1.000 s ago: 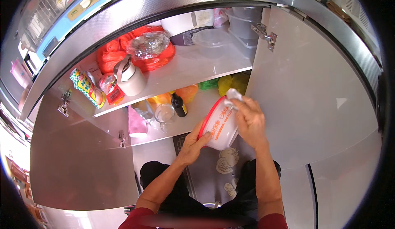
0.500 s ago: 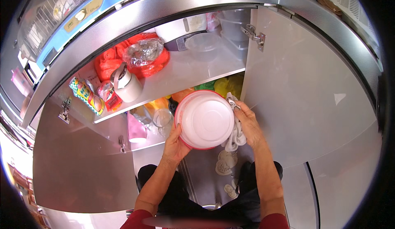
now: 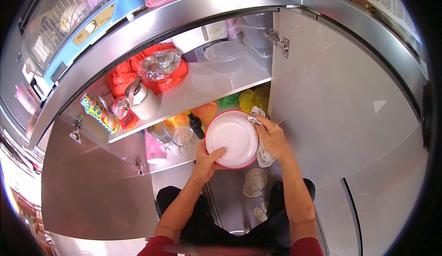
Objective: The person wipes the exterior of various items inside a kitchen cupboard using a white cloth. They handle a thermos, a small bottle, a red-lidded container, and a clear plastic container, wiping each one individually before placing them back on the shelf.
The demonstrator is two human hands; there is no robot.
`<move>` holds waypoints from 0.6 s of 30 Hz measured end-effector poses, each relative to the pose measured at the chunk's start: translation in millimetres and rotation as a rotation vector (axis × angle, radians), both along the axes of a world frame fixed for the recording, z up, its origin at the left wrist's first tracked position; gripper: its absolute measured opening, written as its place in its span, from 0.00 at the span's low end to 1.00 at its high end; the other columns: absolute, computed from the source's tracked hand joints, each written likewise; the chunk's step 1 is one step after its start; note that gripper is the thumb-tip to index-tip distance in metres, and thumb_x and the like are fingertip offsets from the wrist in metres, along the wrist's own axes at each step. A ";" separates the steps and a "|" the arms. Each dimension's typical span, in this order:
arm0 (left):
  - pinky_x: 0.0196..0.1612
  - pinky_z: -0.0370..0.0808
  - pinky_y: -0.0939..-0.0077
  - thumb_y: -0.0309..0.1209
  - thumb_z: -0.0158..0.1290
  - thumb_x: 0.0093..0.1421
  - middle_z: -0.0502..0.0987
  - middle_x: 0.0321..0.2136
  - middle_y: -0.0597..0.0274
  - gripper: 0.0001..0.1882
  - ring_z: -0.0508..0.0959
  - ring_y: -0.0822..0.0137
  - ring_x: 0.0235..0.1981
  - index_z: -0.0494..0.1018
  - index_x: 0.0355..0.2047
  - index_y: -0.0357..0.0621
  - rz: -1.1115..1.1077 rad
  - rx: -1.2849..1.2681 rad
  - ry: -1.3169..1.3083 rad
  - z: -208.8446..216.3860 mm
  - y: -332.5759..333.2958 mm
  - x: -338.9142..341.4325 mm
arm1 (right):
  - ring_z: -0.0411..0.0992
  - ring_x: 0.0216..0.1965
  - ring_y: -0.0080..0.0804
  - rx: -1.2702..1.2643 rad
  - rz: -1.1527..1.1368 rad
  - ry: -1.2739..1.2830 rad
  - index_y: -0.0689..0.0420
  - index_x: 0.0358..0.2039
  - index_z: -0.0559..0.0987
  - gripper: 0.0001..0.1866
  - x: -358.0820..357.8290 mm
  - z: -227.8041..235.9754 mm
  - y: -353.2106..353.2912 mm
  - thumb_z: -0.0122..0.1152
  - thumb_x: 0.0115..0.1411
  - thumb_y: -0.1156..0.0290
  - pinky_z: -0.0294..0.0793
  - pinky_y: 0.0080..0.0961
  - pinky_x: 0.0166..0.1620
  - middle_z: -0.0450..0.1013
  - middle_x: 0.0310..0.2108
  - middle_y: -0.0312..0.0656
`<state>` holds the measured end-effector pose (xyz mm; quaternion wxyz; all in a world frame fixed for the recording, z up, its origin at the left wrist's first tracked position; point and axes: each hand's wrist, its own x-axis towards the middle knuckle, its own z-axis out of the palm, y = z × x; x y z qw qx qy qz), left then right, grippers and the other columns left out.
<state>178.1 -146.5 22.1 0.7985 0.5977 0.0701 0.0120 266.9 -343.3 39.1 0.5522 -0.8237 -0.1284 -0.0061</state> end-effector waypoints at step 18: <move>0.53 0.70 0.55 0.52 0.52 0.54 0.67 0.52 0.53 0.36 0.70 0.54 0.51 0.59 0.57 0.42 0.142 -0.825 -0.035 -11.7 11.8 13.6 | 0.68 0.35 0.38 -0.410 0.037 -1.007 0.54 0.33 0.79 0.10 -79.1 -29.8 73.7 0.58 0.49 0.69 0.69 0.32 0.32 0.68 0.43 0.45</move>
